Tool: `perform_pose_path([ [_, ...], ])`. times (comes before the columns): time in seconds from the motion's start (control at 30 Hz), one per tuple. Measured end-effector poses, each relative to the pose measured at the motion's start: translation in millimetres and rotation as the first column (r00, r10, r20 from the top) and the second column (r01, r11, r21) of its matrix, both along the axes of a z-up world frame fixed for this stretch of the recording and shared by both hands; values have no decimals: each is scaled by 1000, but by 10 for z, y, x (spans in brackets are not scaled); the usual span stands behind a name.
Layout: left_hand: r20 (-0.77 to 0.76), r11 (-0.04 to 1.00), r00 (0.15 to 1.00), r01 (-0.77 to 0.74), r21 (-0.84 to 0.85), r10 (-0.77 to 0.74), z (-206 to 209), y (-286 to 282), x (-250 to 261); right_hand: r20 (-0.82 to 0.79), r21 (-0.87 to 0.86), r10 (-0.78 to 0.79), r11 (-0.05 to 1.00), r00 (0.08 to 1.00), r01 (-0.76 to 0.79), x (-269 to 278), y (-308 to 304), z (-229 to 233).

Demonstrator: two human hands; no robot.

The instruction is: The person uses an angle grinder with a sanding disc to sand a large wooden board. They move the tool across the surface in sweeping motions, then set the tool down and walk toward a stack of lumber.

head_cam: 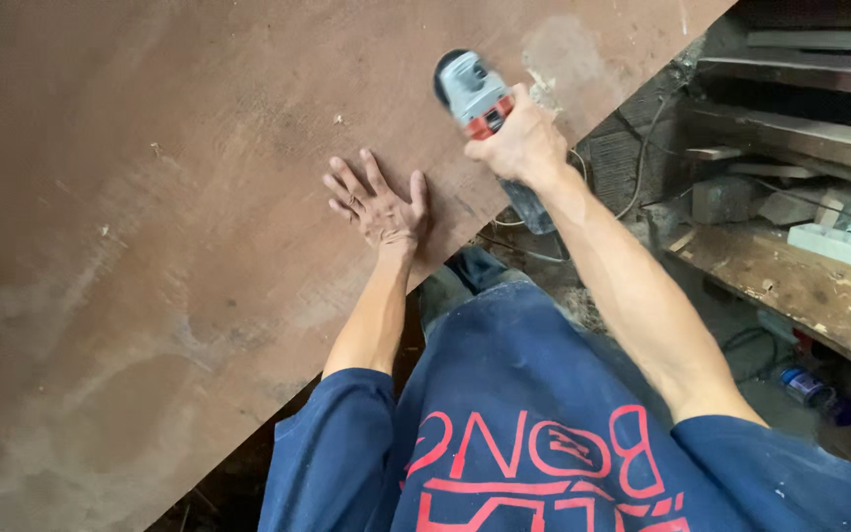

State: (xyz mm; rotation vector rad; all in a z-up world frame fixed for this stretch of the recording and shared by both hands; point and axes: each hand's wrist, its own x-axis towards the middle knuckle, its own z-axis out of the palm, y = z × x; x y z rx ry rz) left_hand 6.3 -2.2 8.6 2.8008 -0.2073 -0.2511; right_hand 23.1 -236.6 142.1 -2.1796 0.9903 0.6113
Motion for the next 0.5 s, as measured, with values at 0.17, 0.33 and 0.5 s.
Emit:
perform_pose_path([
  [0.17,3,999,1000,11,37,-11,-70,7,-25,3,-10,-124,992,992,124,-79,-562,0],
  [0.33,-6,1000,1000,-6,25,7,-58,-11,-12,164,8,-172,985,971,173,-310,-803,7],
  [0.5,8,1000,1000,-8,22,8,2,-13,-2,126,71,-333,943,934,326,-464,-641,60],
])
